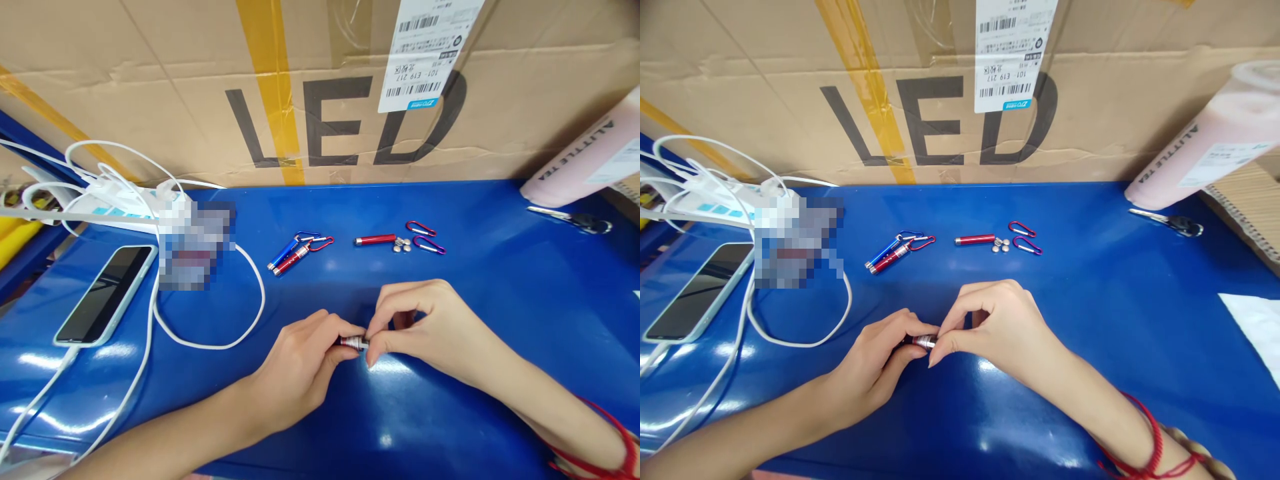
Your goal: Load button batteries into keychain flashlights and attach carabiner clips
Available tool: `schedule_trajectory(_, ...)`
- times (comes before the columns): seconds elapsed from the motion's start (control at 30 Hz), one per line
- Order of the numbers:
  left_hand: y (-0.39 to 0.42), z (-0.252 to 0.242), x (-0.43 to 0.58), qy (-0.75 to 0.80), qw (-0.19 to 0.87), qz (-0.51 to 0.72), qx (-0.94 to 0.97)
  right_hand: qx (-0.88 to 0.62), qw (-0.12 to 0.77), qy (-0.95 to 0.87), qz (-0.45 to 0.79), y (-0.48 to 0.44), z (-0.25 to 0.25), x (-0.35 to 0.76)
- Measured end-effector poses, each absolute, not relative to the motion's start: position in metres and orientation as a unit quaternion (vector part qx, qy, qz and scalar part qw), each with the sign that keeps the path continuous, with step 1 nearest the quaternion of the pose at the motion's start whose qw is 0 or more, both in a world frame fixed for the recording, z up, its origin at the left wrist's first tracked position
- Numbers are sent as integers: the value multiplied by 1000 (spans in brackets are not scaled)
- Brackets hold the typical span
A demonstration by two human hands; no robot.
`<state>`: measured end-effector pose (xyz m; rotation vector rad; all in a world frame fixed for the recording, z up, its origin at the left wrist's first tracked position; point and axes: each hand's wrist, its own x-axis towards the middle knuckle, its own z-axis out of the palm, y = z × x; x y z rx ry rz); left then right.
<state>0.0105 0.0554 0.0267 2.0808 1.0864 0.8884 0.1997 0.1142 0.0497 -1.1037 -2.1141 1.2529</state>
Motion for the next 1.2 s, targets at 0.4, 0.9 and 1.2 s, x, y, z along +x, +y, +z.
schedule_trajectory(0.4,57,21,12,396,224,408,792,-433,250,-606,619,106,47,190)
schedule_trajectory(0.9,58,34,15,483,426,402,651,-413,319,-712,470,111,48,193)
schedule_trajectory(1.2,62,38,13,513,483,387,595,-364,384,-767,362,108,43,195)
